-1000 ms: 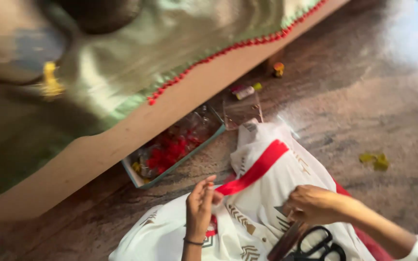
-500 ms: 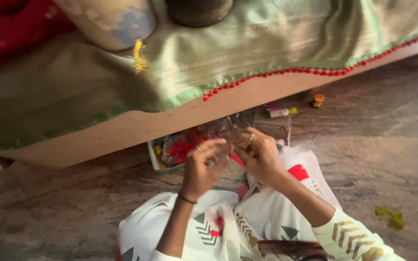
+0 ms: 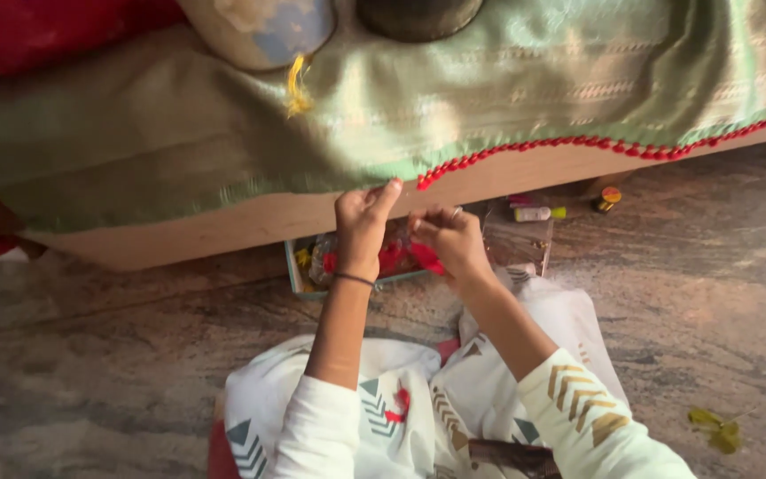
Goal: The recorder is manually sewing a red pom-pom decorative trim onto the edge of a white garment and a green fabric.
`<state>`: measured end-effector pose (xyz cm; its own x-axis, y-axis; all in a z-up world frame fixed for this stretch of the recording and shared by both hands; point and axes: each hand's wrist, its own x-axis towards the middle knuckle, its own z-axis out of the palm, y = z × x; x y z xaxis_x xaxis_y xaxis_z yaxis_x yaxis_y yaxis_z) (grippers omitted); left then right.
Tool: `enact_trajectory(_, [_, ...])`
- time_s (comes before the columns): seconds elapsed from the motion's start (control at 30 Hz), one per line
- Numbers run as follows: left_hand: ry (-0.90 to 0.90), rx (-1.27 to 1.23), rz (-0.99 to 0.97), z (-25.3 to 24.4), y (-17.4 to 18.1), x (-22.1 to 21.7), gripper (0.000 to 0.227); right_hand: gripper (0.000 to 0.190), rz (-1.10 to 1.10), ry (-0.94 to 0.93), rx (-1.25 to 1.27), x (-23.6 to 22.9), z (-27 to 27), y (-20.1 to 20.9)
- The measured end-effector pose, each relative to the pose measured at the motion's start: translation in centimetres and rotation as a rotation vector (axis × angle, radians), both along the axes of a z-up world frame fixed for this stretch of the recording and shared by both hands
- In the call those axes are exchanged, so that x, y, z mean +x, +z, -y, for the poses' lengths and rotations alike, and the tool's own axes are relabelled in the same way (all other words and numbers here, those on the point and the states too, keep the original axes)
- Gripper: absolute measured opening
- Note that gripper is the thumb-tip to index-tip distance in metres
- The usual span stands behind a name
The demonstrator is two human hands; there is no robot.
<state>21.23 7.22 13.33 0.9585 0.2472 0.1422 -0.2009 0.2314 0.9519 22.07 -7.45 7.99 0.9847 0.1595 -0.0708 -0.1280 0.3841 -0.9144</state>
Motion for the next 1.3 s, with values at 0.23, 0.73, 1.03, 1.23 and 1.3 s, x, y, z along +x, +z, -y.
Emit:
enact_trajectory(0.23, [-0.007, 0.010, -0.032, 0.6, 1.0, -0.4, 0.019, 0.006, -0.034, -0.084, 0.028, -0.4, -0.6, 3.5])
enact_trajectory(0.73, [-0.085, -0.141, -0.109, 0.8, 1.6, -1.5, 0.022, 0.008, 0.149, -0.091, 0.078, -1.3, -0.6, 3.6])
enact_trajectory(1.03, [-0.052, -0.160, -0.125, 1.1, 2.8, -1.8, 0.023, 0.007, 0.127, -0.095, 0.056, -1.3, -0.7, 4.3])
enact_trajectory(1.23, [-0.109, -0.183, -0.096, 1.1, 2.9, -2.3, 0.023, 0.007, 0.148, -0.077, 0.059, -1.6, -0.4, 5.0])
enact_trajectory(1.3, [-0.052, -0.163, -0.063, 0.8, 2.0, -1.8, 0.023, 0.008, 0.120, -0.069, 0.065, -1.6, -0.4, 6.1])
